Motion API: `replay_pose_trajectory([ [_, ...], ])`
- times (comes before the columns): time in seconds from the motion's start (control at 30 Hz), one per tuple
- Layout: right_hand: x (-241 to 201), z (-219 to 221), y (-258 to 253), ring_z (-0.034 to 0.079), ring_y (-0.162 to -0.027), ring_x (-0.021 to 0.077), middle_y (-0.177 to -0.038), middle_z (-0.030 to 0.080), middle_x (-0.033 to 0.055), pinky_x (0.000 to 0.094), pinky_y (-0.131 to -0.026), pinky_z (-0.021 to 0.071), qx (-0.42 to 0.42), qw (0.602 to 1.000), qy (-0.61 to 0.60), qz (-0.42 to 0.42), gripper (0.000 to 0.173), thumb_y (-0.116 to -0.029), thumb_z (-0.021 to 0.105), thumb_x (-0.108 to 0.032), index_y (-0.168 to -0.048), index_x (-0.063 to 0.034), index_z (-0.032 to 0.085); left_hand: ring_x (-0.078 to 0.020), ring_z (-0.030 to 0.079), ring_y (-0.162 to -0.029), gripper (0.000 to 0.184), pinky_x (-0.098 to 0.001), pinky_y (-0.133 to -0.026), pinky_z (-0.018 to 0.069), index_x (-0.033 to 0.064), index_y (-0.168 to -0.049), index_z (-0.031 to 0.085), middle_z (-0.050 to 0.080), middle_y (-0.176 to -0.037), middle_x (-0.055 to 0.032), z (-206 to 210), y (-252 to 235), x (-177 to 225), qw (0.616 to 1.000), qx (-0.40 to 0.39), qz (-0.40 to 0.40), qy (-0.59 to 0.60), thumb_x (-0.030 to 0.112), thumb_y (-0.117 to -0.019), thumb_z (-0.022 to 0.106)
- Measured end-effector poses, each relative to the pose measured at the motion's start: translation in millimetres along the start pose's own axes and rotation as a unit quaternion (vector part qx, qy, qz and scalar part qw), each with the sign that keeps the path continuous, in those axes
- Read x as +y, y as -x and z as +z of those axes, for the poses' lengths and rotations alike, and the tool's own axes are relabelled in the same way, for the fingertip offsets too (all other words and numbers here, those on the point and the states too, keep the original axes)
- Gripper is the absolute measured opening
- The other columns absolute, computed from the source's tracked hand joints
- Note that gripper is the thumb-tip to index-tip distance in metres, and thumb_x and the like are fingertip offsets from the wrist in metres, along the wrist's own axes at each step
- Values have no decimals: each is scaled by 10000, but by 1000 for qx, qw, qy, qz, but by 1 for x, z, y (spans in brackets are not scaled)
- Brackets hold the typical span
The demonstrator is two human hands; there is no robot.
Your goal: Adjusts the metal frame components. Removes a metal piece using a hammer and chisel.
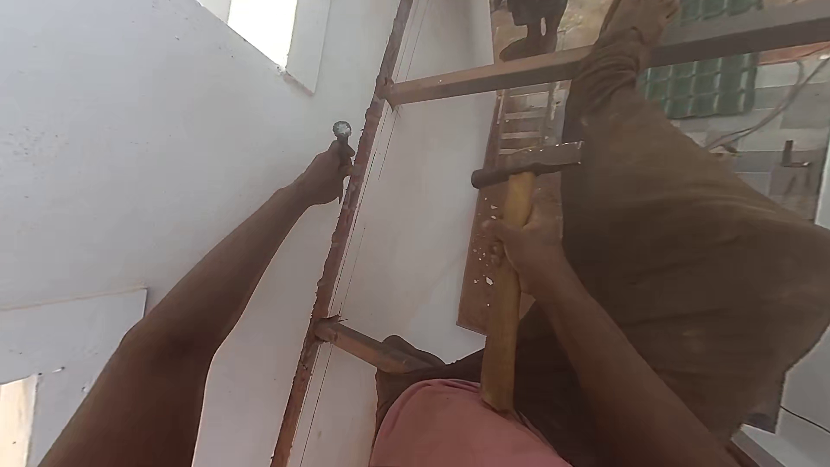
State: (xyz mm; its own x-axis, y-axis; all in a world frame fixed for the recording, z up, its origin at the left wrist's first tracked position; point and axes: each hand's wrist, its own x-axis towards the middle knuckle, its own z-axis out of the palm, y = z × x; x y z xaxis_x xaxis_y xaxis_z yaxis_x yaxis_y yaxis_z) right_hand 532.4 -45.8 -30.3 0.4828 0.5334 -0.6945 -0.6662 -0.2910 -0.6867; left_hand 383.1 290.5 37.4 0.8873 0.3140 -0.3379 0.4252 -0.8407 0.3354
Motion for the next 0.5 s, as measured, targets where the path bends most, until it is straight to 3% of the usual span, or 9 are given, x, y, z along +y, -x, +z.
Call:
replay_pose_trajectory([
  [0.1,-30,11,6,546,-465,80,-705,554,15,238,-447,536,-44,987,-57,-141,272,-996,619,-91,-1245,-66,513,-330,682,-950,247,-487,-899,554,-103,-1260,520,655,-1051,-233,1,-48,0,994,-102,1,-37,-11,-1033,493],
  [0.2,-21,27,3,571,-531,97,-792,584,-5,256,-482,554,-56,959,-90,-261,409,-1053,562,-265,-1419,-111,463,-311,686,-964,200,-478,-912,553,-57,-1231,531,656,-1062,-208,10,-76,3,983,-170,-21,-60,22,-1047,518],
  [0.33,31,45,-6,537,-450,100,-662,535,-16,286,-428,531,37,969,-113,-217,217,-1017,571,-194,-1204,-100,514,-313,676,-957,172,-481,-902,547,-37,-1200,529,642,-1043,-196,26,-92,3,969,-232,-19,-81,60,-1058,524],
  [0.5,51,40,-13,527,-425,105,-609,527,-10,280,-416,515,13,984,-75,-164,224,-1008,614,-218,-1190,-107,545,-283,676,-935,166,-452,-879,557,-17,-1203,515,640,-1024,-171,44,-91,-13,963,-258,-18,-73,52,-1053,532],
])
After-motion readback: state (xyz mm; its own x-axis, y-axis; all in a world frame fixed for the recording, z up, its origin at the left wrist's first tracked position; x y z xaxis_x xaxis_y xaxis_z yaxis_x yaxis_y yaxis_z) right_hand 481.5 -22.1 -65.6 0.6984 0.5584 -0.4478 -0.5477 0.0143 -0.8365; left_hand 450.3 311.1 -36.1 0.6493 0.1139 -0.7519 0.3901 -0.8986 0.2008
